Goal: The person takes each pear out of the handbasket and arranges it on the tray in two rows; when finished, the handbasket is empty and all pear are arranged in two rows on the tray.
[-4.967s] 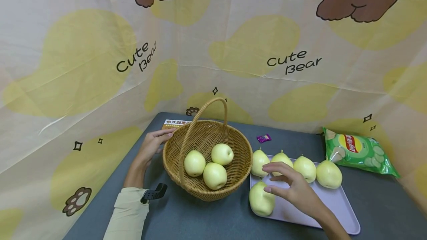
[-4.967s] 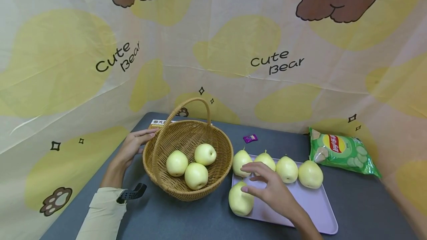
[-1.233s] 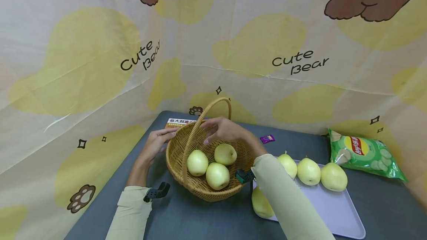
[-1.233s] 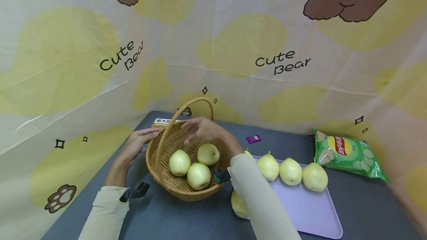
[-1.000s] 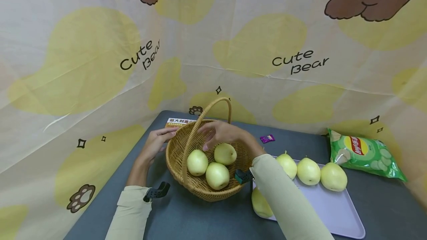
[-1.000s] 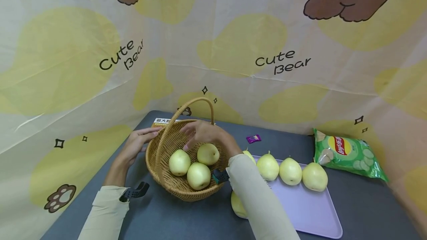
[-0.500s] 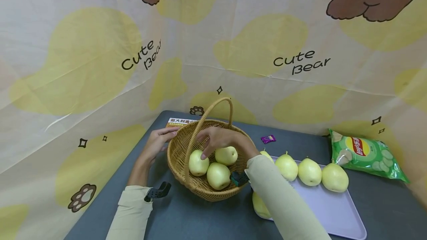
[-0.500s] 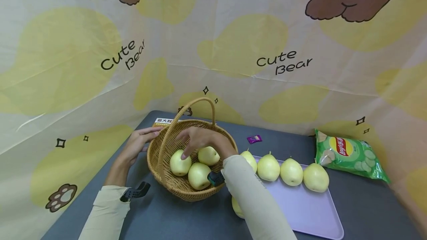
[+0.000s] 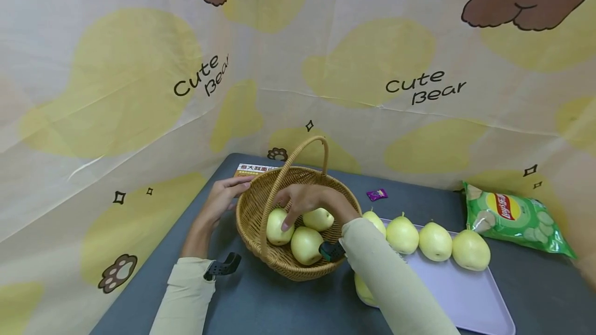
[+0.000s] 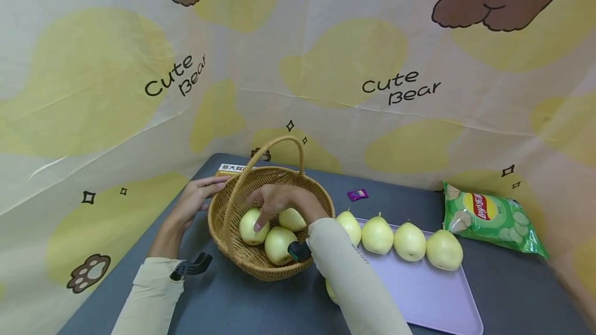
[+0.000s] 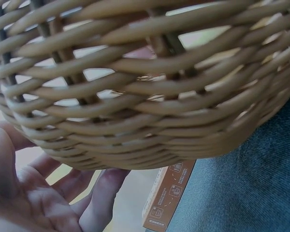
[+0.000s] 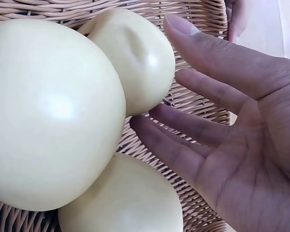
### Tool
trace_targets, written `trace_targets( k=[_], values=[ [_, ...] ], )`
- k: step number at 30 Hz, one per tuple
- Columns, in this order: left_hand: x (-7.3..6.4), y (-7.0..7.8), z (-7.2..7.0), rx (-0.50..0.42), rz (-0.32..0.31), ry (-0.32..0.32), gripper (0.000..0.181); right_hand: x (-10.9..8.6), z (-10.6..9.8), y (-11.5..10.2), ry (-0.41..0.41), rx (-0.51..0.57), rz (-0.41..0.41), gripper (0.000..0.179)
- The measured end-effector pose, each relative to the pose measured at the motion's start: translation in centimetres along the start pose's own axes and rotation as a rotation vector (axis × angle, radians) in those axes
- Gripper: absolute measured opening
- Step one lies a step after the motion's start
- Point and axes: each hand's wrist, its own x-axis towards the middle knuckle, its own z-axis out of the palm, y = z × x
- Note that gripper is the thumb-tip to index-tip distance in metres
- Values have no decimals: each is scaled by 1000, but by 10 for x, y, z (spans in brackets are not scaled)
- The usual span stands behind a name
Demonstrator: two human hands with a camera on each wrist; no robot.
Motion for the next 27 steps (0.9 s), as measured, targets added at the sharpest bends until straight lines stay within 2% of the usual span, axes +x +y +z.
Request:
trace_targets(
  k=[8, 19, 27],
  values=[
    [0, -1, 0, 7, 8, -5, 44, 5, 6, -1, -21, -1, 13, 63],
    [0, 0, -1, -1, 16, -10, 42, 10, 11, -1, -65, -6, 27, 73],
    [1, -1, -1, 2, 15, -9, 44, 11, 18, -6, -50, -93, 77, 69]
  ],
)
